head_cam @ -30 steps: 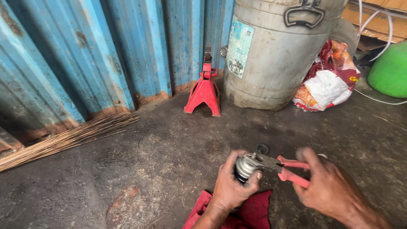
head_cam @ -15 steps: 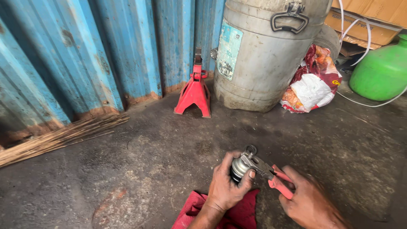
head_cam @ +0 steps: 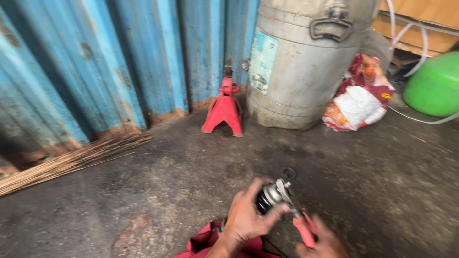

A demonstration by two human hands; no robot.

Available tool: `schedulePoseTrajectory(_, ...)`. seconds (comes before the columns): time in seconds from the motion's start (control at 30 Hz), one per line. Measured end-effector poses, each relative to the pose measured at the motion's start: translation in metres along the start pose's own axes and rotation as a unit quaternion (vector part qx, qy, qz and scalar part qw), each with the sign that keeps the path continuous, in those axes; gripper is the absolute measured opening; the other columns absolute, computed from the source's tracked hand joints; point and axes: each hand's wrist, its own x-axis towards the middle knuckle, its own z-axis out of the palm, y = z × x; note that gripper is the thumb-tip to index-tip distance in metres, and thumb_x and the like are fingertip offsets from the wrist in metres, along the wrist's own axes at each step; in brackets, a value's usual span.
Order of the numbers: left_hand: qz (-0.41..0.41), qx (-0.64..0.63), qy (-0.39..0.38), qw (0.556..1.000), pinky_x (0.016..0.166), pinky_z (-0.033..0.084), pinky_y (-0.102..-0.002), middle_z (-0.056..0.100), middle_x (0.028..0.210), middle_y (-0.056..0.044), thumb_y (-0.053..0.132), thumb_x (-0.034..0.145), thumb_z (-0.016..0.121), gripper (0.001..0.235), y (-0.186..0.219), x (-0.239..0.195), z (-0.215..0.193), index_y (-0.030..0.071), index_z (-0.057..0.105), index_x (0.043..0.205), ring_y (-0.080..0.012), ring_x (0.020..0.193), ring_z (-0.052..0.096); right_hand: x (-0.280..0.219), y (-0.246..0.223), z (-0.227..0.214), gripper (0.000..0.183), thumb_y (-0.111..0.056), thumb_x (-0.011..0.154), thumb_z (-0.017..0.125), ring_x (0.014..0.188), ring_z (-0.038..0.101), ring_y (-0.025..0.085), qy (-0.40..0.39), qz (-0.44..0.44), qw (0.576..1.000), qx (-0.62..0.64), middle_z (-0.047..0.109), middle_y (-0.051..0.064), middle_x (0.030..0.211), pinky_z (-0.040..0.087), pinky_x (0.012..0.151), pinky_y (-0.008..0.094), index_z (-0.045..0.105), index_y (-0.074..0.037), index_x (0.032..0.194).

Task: The person cleans a car shock absorber spring using a red cloth and a screwdriver. They wipe the spring repeatedly, scrape it with the screwdriver, and then attach a metal cap to the top of the spring using pliers.

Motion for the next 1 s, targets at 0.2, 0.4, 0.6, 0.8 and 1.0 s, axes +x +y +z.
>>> schedulePoseTrajectory(0.2,-0.031,-0.087,-0.087,0.992,0.086,0.06,-0.031,0.078,0.097,-0.004,0.037,0.07,0.094,0.057,-0.02,-0.001,-0.011,0.01,0.069,0.114,-0.0131,0.091,0.074,0.016,0.005,-0.029,0.073,-0.013,0.072,0.077,0.12,0.073,0.021,-0.077,-0.045,0.995,-0.039,0.075,0.008,0.126,0.055,0.102,0.033,0.055,-0.016,0.141)
schedulePoseTrajectory(0.4,-0.088,-0.245,-0.21,0.942,0.086,0.056,-0.028,0.072,0.099,0.001,0.03,0.072,0.093,0.053,-0.051,0.01,-0.022,0.005,0.072,0.114,-0.0084,0.092,0.066,0.03,0.019,-0.002,0.09,-0.007,0.07,0.076,0.126,0.068,0.019,-0.084,-0.068,0.994,0.026,0.068,0.01,0.135,0.051,0.106,0.032,0.041,-0.01,0.152)
schedulePoseTrajectory(0.6,-0.099,-0.082,-0.106,0.986,0.085,0.058,-0.027,0.077,0.095,0.001,0.034,0.066,0.096,0.063,-0.044,0.009,-0.002,0.008,0.072,0.118,-0.0093,0.089,0.073,0.019,0.056,0.038,0.092,0.001,0.073,0.073,0.115,0.072,0.029,-0.105,0.033,0.979,0.172,0.07,0.019,0.124,0.053,0.101,0.039,0.042,-0.016,0.158)
schedulePoseTrajectory(0.8,-0.173,-0.385,-0.29,0.859,0.08,0.058,-0.037,0.073,0.097,-0.013,0.022,0.08,0.094,0.062,-0.046,0.0,-0.022,-0.006,0.064,0.126,-0.0238,0.087,0.071,0.012,0.046,0.009,0.089,-0.001,0.068,0.072,0.116,0.072,0.014,-0.111,-0.057,0.987,0.102,0.075,0.008,0.123,0.049,0.101,0.029,0.047,-0.017,0.153)
schedulePoseTrajectory(1.0,-0.198,-0.437,-0.3,0.824,0.085,0.06,-0.038,0.072,0.105,-0.015,0.017,0.078,0.087,0.066,-0.038,0.004,-0.049,0.003,0.059,0.137,-0.0253,0.093,0.073,-0.005,-0.013,-0.007,0.083,-0.006,0.071,0.074,0.117,0.075,0.014,-0.146,0.02,0.982,0.114,0.076,0.006,0.124,0.054,0.099,0.031,0.054,-0.02,0.151)
